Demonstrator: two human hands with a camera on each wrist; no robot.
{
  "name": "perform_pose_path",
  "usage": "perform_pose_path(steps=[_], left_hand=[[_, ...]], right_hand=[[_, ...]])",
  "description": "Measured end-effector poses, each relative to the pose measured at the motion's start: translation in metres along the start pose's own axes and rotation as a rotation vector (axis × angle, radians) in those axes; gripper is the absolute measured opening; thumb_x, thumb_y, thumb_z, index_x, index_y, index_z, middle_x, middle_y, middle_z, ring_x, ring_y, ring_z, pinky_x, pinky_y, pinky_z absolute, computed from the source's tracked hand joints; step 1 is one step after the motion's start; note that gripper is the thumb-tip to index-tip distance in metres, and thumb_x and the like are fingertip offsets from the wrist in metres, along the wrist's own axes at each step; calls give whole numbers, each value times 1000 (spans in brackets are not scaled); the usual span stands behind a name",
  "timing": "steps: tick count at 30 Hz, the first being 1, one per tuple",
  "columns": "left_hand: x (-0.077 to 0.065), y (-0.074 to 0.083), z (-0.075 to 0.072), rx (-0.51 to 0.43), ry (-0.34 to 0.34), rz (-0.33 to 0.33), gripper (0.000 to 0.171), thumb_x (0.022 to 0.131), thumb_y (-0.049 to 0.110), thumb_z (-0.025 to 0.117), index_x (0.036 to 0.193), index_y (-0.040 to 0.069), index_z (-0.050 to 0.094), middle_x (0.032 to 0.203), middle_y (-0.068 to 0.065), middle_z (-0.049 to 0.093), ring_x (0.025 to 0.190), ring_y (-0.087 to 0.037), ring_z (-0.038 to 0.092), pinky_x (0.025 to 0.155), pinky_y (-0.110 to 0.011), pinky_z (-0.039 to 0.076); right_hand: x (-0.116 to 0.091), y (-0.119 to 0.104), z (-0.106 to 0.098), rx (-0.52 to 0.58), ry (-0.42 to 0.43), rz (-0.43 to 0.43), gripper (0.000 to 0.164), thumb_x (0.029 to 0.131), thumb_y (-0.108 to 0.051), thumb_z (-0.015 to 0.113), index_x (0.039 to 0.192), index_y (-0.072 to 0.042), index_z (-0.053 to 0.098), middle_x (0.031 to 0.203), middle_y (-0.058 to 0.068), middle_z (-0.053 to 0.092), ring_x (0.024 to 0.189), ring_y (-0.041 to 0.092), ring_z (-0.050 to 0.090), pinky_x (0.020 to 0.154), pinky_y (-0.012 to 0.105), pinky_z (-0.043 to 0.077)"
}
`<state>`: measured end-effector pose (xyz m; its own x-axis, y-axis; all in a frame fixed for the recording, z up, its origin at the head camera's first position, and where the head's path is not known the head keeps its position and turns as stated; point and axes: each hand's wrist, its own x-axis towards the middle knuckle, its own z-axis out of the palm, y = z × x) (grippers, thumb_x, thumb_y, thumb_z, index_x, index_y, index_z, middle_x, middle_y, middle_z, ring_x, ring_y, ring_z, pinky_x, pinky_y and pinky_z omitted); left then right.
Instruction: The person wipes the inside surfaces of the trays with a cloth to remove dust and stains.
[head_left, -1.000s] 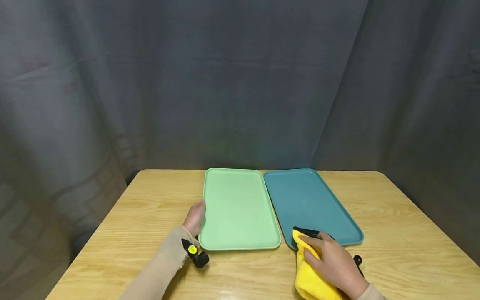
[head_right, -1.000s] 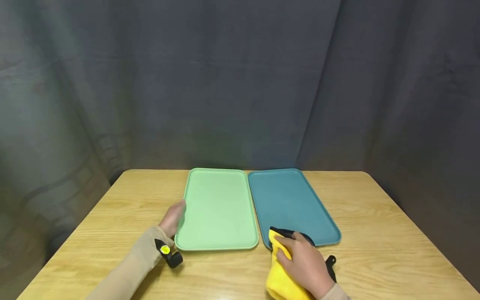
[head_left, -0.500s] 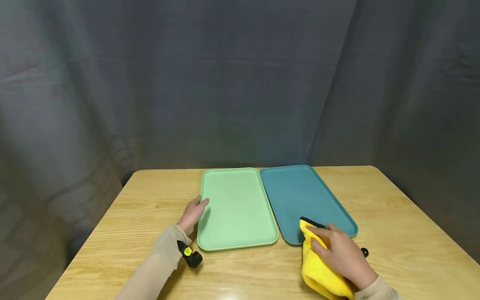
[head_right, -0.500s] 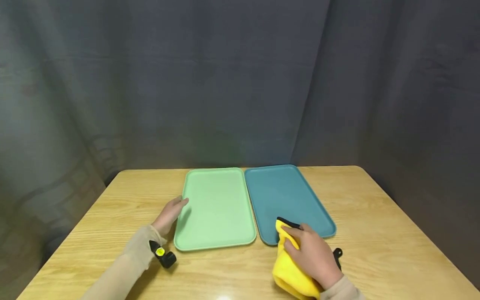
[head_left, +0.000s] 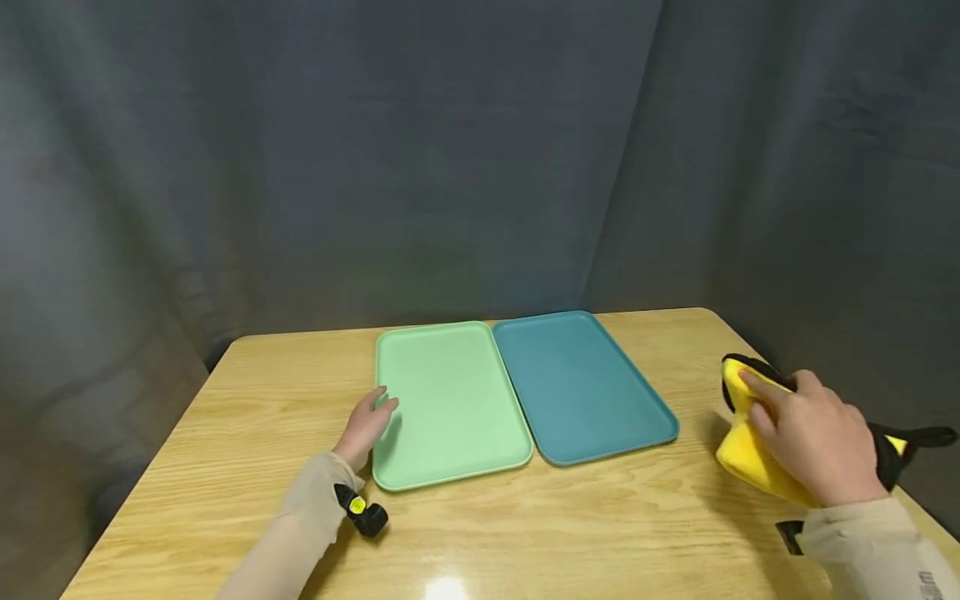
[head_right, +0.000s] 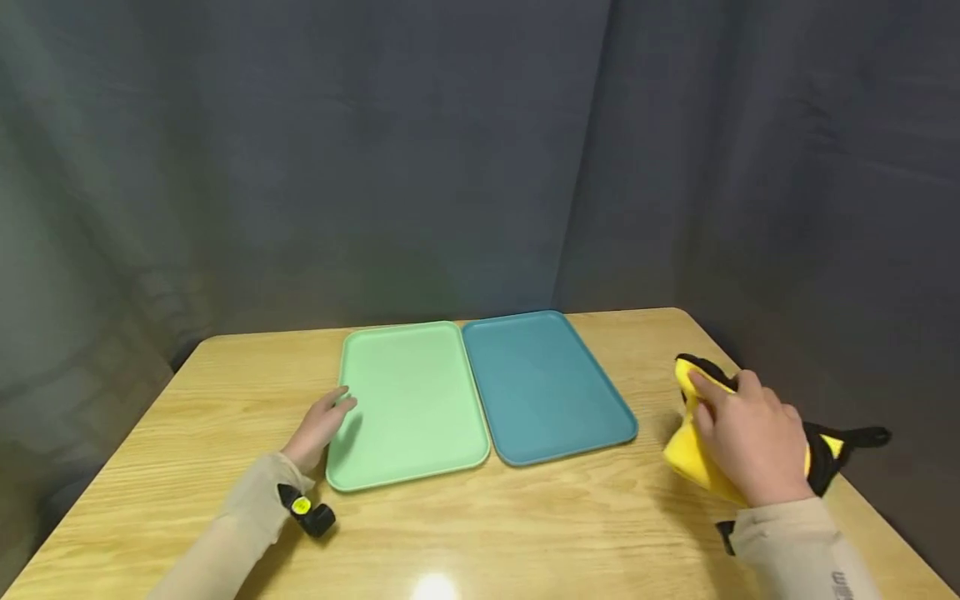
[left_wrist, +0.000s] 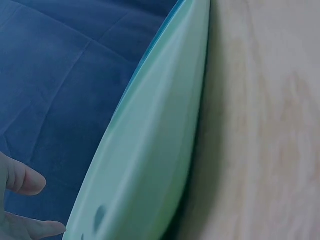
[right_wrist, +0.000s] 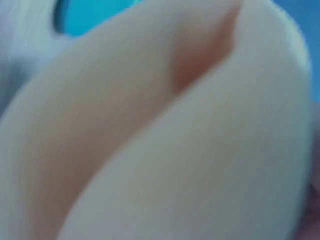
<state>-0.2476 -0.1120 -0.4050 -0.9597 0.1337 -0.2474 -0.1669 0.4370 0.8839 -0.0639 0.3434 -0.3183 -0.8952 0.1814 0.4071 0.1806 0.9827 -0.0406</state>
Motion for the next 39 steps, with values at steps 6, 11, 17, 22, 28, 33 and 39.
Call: perform_pose_path(steps=[6,11,17,22,28,33,39], left_hand=[[-2,-2,0,33,11,24,58,98,26,35,148,4,17,154,-24,12,141,-43,13,113,-57,19],[-15,-7,-6,56,13,65,57,99,24,34,148,2,17,154,-25,11,141,-44,11,114,-57,19],[-34,-14,-16,56,50,80,53,99,19,36,144,-5,22,142,-29,28,129,-42,32,102,-52,38],[-43,-16,-22,157,68,86,50,96,14,41,137,-12,30,113,-21,42,99,-29,44,77,-32,42],[-49,-20,-24,184,64,105,45,91,3,43,133,-12,37,111,-22,46,91,-25,45,69,-25,40],[-52,-25,-24,195,95,125,48,87,-2,41,134,-9,39,117,-24,49,90,-23,47,66,-21,39],[-54,-28,-20,173,103,149,49,86,-4,41,135,-9,39,116,-23,48,87,-22,45,62,-21,36]], right_hand=[[-12,3,36,-50,-181,-110,31,83,-13,64,114,-17,68,80,16,57,69,33,55,67,61,40],[-27,-10,58,50,-217,-82,33,82,-10,64,115,-9,66,121,35,49,111,56,42,90,76,24],[-35,-15,61,118,-252,-84,45,82,-16,68,122,2,58,121,38,48,104,55,50,82,63,43],[-21,-2,67,169,-501,-33,66,89,-26,60,135,14,35,128,45,38,113,59,42,90,63,40],[10,5,69,144,-668,18,70,91,-27,57,137,16,27,127,43,41,115,54,42,97,63,35],[34,-2,71,115,-673,4,60,91,-25,57,132,15,38,122,39,48,107,50,48,94,60,40],[59,-16,81,256,-614,-84,41,93,-13,51,119,19,50,110,37,57,86,37,60,73,44,52]])
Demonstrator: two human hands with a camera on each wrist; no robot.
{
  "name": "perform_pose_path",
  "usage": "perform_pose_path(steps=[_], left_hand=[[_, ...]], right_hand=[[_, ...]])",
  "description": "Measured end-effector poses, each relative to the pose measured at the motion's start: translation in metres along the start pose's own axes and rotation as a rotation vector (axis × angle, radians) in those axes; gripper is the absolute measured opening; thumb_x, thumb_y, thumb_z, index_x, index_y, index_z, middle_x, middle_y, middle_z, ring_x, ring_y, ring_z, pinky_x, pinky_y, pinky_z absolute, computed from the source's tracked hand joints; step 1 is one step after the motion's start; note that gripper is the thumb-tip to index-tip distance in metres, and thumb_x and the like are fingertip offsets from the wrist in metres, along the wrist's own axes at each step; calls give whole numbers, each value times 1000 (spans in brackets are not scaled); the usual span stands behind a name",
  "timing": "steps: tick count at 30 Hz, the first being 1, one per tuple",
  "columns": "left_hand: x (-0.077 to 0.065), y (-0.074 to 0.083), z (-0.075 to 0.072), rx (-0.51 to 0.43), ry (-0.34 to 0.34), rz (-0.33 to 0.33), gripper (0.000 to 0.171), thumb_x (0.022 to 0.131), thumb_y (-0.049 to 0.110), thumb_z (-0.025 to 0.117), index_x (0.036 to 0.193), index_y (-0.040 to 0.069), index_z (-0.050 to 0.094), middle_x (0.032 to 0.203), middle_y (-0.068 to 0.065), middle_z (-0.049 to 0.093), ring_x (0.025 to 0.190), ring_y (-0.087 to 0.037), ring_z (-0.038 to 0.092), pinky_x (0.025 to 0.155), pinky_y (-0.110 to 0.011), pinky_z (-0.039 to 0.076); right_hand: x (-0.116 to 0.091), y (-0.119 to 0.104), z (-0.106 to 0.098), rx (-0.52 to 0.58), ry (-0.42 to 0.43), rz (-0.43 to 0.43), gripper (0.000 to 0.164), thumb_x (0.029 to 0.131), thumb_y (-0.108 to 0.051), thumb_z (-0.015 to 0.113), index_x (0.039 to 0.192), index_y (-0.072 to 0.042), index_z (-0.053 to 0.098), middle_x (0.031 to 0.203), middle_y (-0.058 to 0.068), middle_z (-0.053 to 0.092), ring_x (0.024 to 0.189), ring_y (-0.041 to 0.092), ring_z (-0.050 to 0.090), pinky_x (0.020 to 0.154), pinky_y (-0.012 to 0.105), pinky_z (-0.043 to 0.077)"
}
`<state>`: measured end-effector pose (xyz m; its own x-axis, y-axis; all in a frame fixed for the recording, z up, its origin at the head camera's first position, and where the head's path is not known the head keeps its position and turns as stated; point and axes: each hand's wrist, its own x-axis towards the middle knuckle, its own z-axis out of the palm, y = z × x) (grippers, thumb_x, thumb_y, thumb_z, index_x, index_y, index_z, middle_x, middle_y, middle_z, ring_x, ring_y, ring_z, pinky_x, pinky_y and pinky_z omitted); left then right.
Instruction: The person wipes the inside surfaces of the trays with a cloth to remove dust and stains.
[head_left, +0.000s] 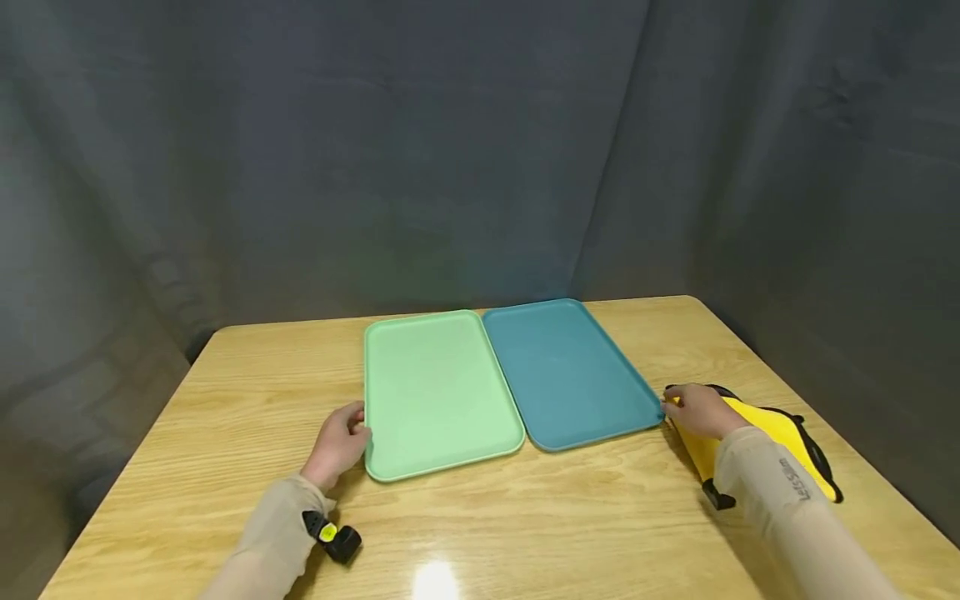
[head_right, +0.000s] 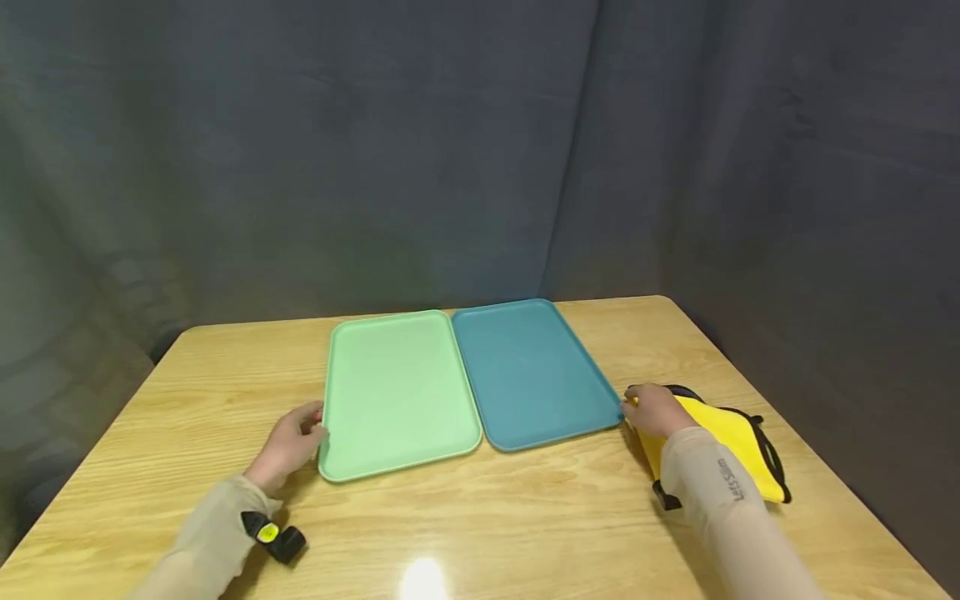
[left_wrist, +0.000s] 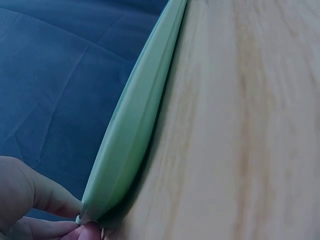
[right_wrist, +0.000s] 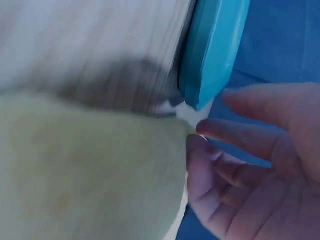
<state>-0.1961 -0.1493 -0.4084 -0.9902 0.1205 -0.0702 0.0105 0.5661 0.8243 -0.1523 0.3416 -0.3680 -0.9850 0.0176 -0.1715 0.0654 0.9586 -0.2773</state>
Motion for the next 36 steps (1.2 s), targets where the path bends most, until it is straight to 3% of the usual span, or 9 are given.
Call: perform_pose_path(steps=[3,8,12,15,23,27,30,34,36], left_hand=[[2,-1,4,-5,17,-1,49,85,-4,41,135,-10,40,117,-24,49,92,-25,47,66,-22,38],[7,-3,7,-39,54,-46,47,88,-3,40,135,-8,41,123,-26,50,100,-28,49,73,-25,42],[12,-4,7,-104,49,-95,47,93,5,42,138,-8,35,135,-30,42,116,-37,45,89,-39,47],[15,-5,5,-152,40,-123,50,96,11,41,140,-10,30,141,-31,34,128,-43,36,103,-51,38],[20,-7,3,-178,63,-130,54,98,15,40,142,-11,24,146,-32,26,136,-46,24,112,-54,26],[19,-5,4,-155,49,-111,57,98,18,40,144,-8,21,148,-31,22,138,-46,21,113,-55,24],[14,6,4,-74,33,-73,61,99,26,41,146,-4,16,151,-29,18,139,-46,17,113,-57,22],[0,35,5,86,62,43,71,98,39,43,150,4,10,155,-25,6,142,-45,6,113,-61,13],[-6,52,6,154,93,114,75,96,47,43,151,9,9,156,-21,-1,143,-44,-2,113,-63,7]], right_hand=[[10,-4,0,29,-82,1,40,94,-11,48,116,22,49,98,33,61,74,28,64,71,41,53],[12,-11,0,84,-181,28,35,95,-10,47,106,22,51,66,11,58,57,16,58,63,33,53],[8,-18,3,101,-171,10,31,94,-9,50,102,21,54,65,9,59,57,15,54,59,29,48],[7,-23,7,107,-153,-11,27,93,-9,52,97,17,57,63,8,59,55,14,51,58,28,44],[11,-34,16,114,-114,-32,26,93,-11,52,70,0,55,52,-1,42,48,11,35,51,25,34],[15,-33,13,54,-128,-26,32,94,-16,50,92,15,58,78,22,60,67,29,57,61,35,48],[13,-33,7,15,-101,-3,51,96,-22,49,121,21,45,115,38,53,99,48,56,78,49,50],[2,-49,-3,75,78,-17,65,97,-34,47,135,17,32,126,40,43,108,52,49,83,57,47],[-5,-63,-6,127,195,-74,70,97,-39,48,140,12,27,131,40,37,114,53,44,87,61,43]])
